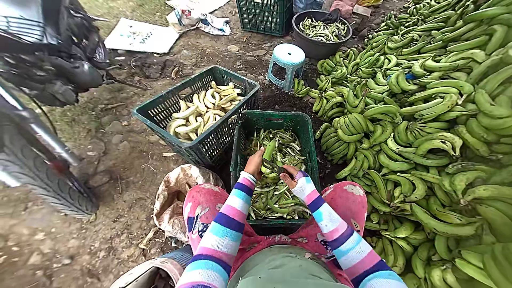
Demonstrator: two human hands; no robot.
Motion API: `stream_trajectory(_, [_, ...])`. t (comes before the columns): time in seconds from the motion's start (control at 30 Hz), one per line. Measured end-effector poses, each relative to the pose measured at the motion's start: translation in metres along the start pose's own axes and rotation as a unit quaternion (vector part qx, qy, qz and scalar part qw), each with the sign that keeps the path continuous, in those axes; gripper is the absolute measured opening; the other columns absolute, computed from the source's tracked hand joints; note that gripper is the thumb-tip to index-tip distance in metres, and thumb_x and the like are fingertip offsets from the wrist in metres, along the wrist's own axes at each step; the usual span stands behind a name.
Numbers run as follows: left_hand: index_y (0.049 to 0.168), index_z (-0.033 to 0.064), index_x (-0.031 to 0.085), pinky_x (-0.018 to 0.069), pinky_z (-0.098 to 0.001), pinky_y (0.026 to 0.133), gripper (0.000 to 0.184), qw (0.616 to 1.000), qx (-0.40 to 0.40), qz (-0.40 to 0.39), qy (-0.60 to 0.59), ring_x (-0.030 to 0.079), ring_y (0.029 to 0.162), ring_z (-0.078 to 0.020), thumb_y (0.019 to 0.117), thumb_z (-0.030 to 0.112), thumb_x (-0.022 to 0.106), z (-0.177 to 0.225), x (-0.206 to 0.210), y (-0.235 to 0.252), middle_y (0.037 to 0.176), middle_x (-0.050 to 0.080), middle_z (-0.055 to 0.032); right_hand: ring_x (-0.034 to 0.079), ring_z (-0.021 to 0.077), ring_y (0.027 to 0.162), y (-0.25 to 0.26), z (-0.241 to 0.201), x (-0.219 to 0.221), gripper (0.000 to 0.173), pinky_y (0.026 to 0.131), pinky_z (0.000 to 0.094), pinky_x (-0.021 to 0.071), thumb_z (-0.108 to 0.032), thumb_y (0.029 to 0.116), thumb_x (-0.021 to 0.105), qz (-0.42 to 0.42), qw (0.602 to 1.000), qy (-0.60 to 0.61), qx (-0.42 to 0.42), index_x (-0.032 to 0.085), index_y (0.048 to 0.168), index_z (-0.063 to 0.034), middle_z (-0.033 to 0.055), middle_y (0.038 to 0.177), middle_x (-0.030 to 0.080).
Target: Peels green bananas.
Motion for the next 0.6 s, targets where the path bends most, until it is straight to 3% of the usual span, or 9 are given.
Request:
stream_trajectory(0.07, [0.135,0.0026,0.056,0.0541,-0.0449,0.086,0.054,1.0,0.018,-0.007,-0.014,0.065,0.097,-0.0254,0.1114,0.045,0.032,-0.003,0.005,-0.006,0.113,0.066,-0.0176,0.062,0.0392,0.124,0.012,0.014,-0.004,0.054,0.11,0.0557,0.045,-0.043,0.1011,0.059,-0.003,0.999,-0.048,0.007,0.064,0.135,-0.0011,0.0255,0.129,0.066])
stream_trajectory(0.17, [0.138,0.0027,0.054,0.0541,-0.0459,0.089,0.053,0.999,0.046,-0.012,-0.006,0.065,0.102,-0.0265,0.1132,0.04,0.026,-0.011,0.016,-0.022,0.116,0.066,-0.0189,0.064,0.048,0.114,0.037,0.029,-0.027,0.051,0.099,0.0671,0.048,-0.042,0.0948,0.07,0.102,0.985,-0.135,-0.014,0.068,0.132,-0.0076,0.0286,0.121,0.068])
stream_trajectory(0.27, [0.145,0.001,0.049,0.0526,-0.0431,0.098,0.054,0.997,0.066,-0.034,-0.015,0.064,0.113,-0.025,0.1138,0.037,0.024,-0.018,0.019,-0.036,0.127,0.063,-0.0203,0.055,0.0489,0.129,0.046,0.005,-0.074,0.054,0.108,0.0691,0.0392,-0.048,0.1023,0.059,0.118,0.972,-0.162,0.122,0.058,0.146,-0.0155,0.0278,0.137,0.06])
stream_trajectory(0.33, [0.146,0.0024,0.046,0.0558,-0.0384,0.088,0.051,0.993,0.104,-0.026,-0.049,0.066,0.1,-0.0209,0.1136,0.036,0.025,-0.015,0.01,-0.035,0.119,0.064,-0.017,0.056,0.0452,0.129,0.049,-0.004,-0.086,0.049,0.11,0.0646,0.039,-0.041,0.1052,0.056,0.142,0.977,-0.11,0.116,0.059,0.145,-0.0117,0.0268,0.136,0.061])
stream_trajectory(0.43, [0.149,0.0045,0.044,0.0581,-0.0384,0.08,0.046,0.978,0.204,0.041,-0.032,0.067,0.091,-0.0195,0.1131,0.03,0.031,0.004,-0.017,-0.022,0.115,0.065,-0.016,0.062,0.0423,0.122,0.034,-0.02,-0.054,0.045,0.106,0.0609,0.0462,-0.034,0.1043,0.058,0.074,0.995,-0.065,0.035,0.062,0.14,-0.0065,0.0263,0.13,0.065])
stream_trajectory(0.5, [0.156,0.0078,0.039,0.0513,-0.0418,0.1,0.05,0.959,0.272,0.074,0.015,0.063,0.115,-0.0213,0.1123,0.032,0.032,0.022,-0.028,-0.015,0.137,0.06,-0.0179,0.067,0.0392,0.115,0.014,-0.023,-0.022,0.047,0.102,0.0592,0.0507,-0.039,0.1012,0.061,0.042,0.997,-0.064,-0.008,0.066,0.134,-0.0057,0.0238,0.122,0.07])
stream_trajectory(0.53, [0.157,0.0092,0.036,0.0489,-0.0412,0.104,0.052,0.951,0.295,0.087,0.02,0.061,0.121,-0.0208,0.1123,0.035,0.032,0.029,-0.029,-0.013,0.142,0.056,-0.0177,0.066,0.0391,0.117,0.002,-0.026,-0.012,0.05,0.103,0.0585,0.0502,-0.042,0.101,0.06,0.029,0.997,-0.066,-0.01,0.066,0.135,-0.0059,0.024,0.124,0.069])
stream_trajectory(0.6, [0.158,0.0112,0.035,0.0501,-0.0388,0.102,0.053,0.949,0.302,0.095,0.008,0.061,0.117,-0.0182,0.1127,0.038,0.03,0.037,-0.025,-0.012,0.14,0.057,-0.0165,0.065,0.0401,0.118,-0.011,-0.031,-0.007,0.054,0.104,0.0582,0.0481,-0.048,0.101,0.058,0.028,0.996,-0.081,0.002,0.065,0.137,-0.0077,0.0251,0.124,0.068])
Point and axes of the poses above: each hand's wrist, its own y-axis towards the middle knuckle, its own x-axis out of the palm, z = x × y, the point moved 7 cm from there along y, towards the middle knuckle
